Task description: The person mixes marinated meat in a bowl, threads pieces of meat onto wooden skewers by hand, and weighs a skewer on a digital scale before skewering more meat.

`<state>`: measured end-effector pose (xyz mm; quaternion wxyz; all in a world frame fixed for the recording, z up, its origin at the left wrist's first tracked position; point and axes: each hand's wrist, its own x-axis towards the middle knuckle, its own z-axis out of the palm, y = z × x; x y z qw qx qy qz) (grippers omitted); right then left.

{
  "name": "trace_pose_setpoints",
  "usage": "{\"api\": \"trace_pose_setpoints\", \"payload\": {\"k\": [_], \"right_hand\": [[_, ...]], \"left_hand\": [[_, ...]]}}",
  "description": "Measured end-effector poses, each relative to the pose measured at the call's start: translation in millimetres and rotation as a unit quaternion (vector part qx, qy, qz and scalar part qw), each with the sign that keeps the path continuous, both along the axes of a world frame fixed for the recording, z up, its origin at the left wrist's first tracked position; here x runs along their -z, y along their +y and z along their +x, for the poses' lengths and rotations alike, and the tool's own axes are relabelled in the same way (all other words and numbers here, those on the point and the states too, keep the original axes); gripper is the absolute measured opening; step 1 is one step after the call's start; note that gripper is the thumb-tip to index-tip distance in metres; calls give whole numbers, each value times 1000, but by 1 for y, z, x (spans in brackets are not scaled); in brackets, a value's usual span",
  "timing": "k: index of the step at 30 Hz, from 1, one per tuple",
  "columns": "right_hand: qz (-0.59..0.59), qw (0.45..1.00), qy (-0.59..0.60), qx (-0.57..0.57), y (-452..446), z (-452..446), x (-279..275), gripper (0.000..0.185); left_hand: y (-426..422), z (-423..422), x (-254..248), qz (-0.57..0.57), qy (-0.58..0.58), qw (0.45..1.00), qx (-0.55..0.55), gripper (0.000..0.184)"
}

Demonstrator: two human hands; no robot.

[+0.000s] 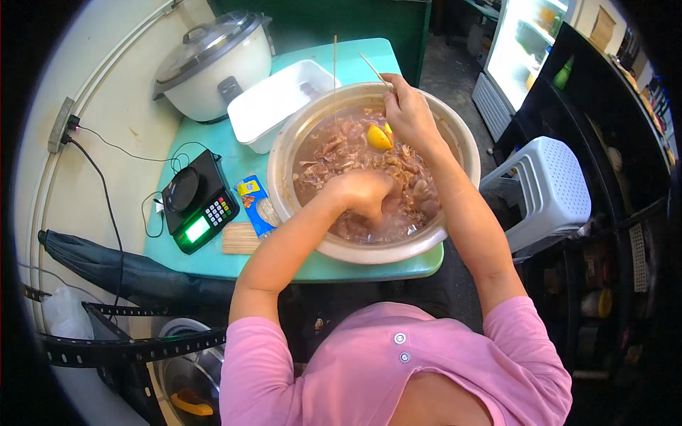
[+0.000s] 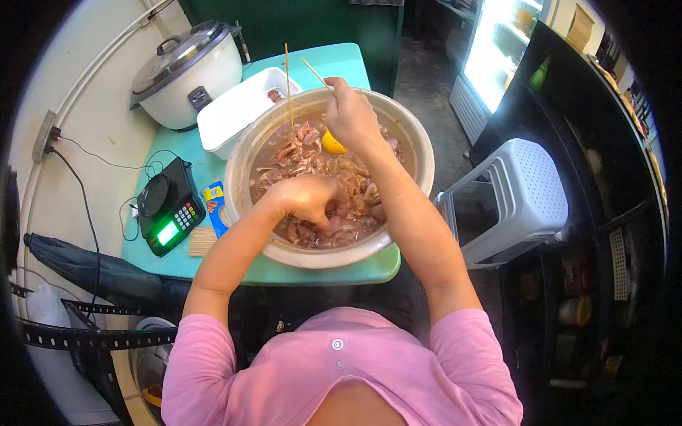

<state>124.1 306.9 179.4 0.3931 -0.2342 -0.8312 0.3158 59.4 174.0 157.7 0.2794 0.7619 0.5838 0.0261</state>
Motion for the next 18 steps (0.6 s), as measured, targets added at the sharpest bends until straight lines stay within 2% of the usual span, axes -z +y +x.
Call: {"api": "trace_pose_setpoints", "payload": {"k": [2, 5, 7, 9, 11, 12, 13, 15, 17, 18], "right_hand": [[0, 1000, 2, -2, -1, 1, -2, 31], [10, 1000, 10, 3, 0, 2, -1, 30], [22, 1000, 18, 9, 2, 1, 0, 29], [24, 999, 29, 10, 3, 0, 2, 29], [35, 999, 34, 13, 2, -1, 5, 29], [49, 998, 40, 20, 3, -2, 5, 29], [52, 998, 41, 21, 4, -1, 6, 29], [17, 999, 30, 10, 5, -1, 8, 29], [20, 999, 40, 9, 6, -1, 8, 28], [14, 999, 35, 9, 6, -1, 7, 28]], "left_hand": [[2, -2, 4, 24, -22, 999, 8, 28], [7, -10, 6, -1, -79, 997, 25, 22], [10, -25, 1, 37, -70, 996, -29, 19], [8, -29, 0, 2, -96, 995, -38, 20], [2, -20, 4, -24, -133, 991, 0, 19], [-1, -11, 2, -33, -48, 998, -9, 19], [-1, -2, 0, -29, -47, 998, -7, 19], [1, 11, -6, -20, 89, 996, -18, 20], [8, -8, 11, 8, 65, 997, -35, 18], [8, -12, 8, -16, 3, 1000, -18, 17]]}}
